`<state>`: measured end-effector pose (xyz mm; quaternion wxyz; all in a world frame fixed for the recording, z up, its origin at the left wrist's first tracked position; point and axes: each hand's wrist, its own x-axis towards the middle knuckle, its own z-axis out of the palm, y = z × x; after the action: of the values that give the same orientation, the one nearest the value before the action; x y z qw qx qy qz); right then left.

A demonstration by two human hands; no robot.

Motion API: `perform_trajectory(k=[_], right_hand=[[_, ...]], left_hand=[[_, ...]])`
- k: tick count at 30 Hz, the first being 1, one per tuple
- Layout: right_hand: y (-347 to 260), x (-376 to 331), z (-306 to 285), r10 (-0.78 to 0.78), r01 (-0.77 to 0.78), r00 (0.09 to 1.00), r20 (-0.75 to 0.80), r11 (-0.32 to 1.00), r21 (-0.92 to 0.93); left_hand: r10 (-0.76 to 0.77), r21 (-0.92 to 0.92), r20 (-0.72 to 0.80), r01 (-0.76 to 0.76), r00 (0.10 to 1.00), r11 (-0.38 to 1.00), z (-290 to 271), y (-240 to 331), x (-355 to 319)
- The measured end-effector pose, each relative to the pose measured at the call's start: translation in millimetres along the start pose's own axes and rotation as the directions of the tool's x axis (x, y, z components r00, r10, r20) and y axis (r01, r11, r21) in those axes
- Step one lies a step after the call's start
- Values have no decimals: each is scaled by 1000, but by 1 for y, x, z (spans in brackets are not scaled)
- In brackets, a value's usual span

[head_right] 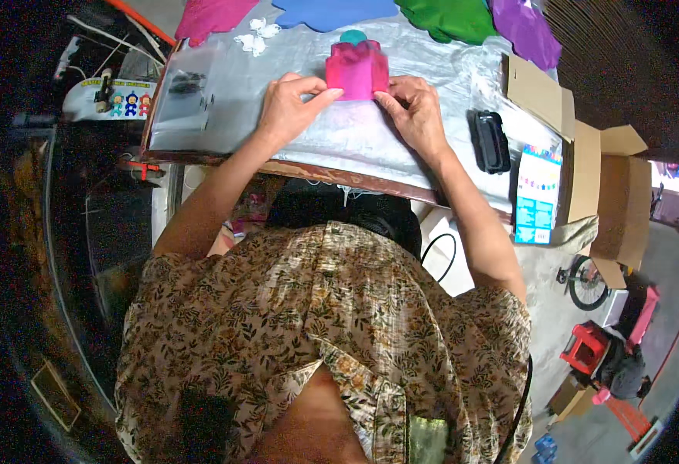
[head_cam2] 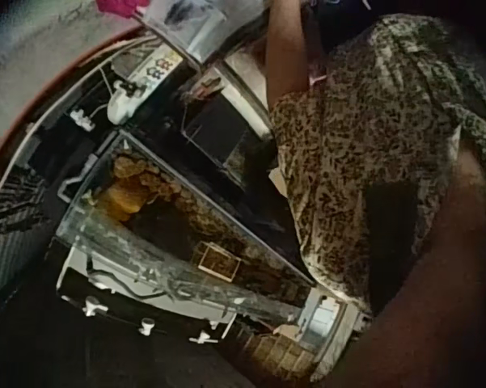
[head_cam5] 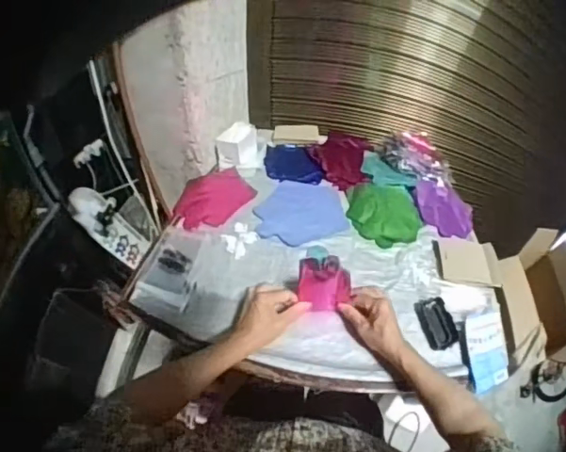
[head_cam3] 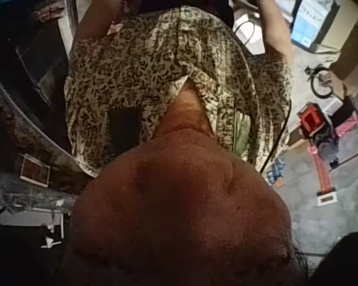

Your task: Folding colorful plastic sheets and inserting them into cardboard packaging.

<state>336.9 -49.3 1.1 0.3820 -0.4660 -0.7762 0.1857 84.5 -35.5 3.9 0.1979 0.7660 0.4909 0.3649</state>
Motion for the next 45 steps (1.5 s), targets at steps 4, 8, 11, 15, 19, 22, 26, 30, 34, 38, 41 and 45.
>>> perform_trajectory(k=[4,8,11,15,19,22,26,30,34,38,41,45], right_hand=[[0,8,15,281,-274,959,-36,953,132],[6,9,24,219,-215,966,-140,976,42],[11,11,28,141,-146,973,-183,989,-15],[-1,16,28,256,-249,955,-149,966,63],[-5,20,30,370,-360,923,-104,927,101],[15,19,33,349,-353,928,-130,936,-9],[31,14,36,205,-234,960,-189,961,-147],[18,11,41,347,-324,905,-244,937,130],[-51,2,7,483,-449,875,25,793,412],[-80,-11,-5,415,-389,909,-30,874,293],[-93,-19,-9,271,-244,954,-125,950,192],[-117,-27,-11,416,-312,902,-113,811,496]], left_hand=[[-176,41,15,175,984,984,5,10,10],[-269,156,41,260,962,953,10,15,22],[-199,272,-49,205,979,940,23,10,35],[4,447,-245,109,969,888,42,3,45],[-25,477,-317,182,948,860,52,-1,49],[-42,473,-340,209,940,856,60,1,51],[-68,459,-348,233,935,857,63,0,52],[-54,303,-312,153,949,941,60,-14,49],[-530,-325,-214,452,820,831,49,8,28],[-483,-903,-100,124,870,411,34,31,14],[-310,-921,285,349,907,175,7,49,10],[-280,-963,252,270,927,28,-1,55,3]])
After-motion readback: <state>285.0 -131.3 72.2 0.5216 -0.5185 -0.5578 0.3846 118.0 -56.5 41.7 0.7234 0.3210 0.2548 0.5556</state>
